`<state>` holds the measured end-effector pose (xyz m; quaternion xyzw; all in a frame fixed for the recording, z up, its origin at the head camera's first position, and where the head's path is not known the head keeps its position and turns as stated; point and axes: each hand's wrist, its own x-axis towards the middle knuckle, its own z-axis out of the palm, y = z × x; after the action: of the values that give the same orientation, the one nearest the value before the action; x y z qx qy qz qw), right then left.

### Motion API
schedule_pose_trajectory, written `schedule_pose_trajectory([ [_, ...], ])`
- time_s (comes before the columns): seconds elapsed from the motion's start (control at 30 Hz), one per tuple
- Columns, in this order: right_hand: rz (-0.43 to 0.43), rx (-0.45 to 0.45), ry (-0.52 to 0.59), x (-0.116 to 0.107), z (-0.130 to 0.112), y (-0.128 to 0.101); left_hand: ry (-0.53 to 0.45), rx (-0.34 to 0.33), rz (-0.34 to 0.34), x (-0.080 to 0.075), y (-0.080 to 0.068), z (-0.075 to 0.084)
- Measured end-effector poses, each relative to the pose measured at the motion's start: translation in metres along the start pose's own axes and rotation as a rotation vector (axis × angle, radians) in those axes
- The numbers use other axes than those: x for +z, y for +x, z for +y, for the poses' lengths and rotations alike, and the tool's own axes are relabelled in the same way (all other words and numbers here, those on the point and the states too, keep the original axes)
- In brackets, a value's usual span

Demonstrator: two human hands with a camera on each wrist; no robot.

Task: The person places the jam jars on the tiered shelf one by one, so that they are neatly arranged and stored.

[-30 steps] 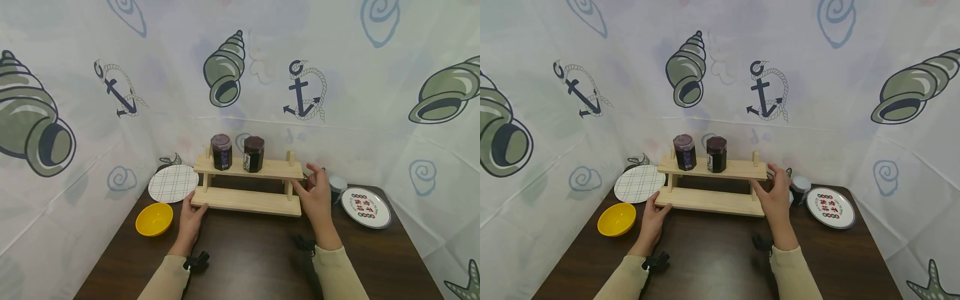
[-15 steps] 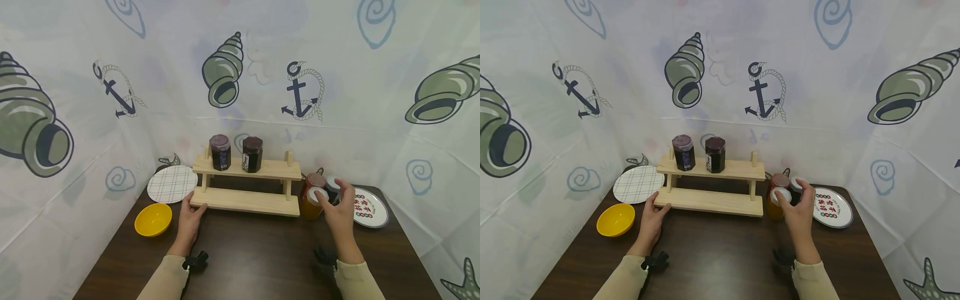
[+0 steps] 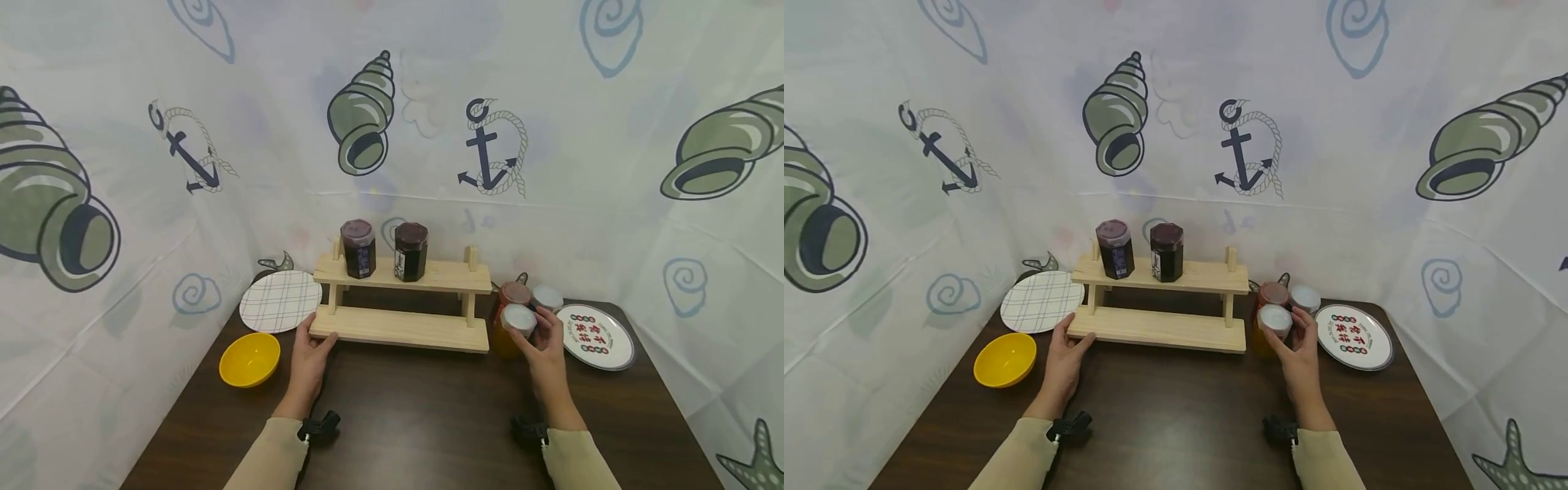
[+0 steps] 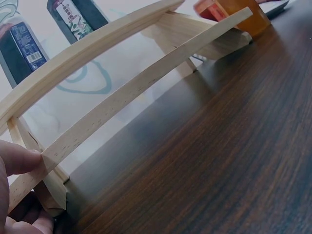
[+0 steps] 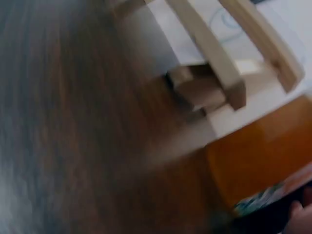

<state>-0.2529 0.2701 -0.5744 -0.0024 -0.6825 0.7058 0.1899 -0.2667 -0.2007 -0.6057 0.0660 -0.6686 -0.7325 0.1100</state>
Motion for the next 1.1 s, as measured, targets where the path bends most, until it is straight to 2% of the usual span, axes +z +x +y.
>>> schedule_pose_trajectory([
  [0.1,-0.033,0.016,0.075,-0.003,0.009,0.000,0.001,0.001,-0.001,0.000,-0.001,0.000],
  [0.2,-0.056,0.013,0.094,-0.005,0.014,0.001,0.001,-0.005,0.000,0.000,-0.001,0.000],
  [0.47,-0.102,0.086,0.040,-0.007,0.021,-0.002,0.008,-0.014,0.006,0.001,0.000,0.001],
  [1.1,-0.085,0.007,0.006,-0.007,0.025,-0.001,0.034,-0.033,0.014,0.002,0.002,0.001],
])
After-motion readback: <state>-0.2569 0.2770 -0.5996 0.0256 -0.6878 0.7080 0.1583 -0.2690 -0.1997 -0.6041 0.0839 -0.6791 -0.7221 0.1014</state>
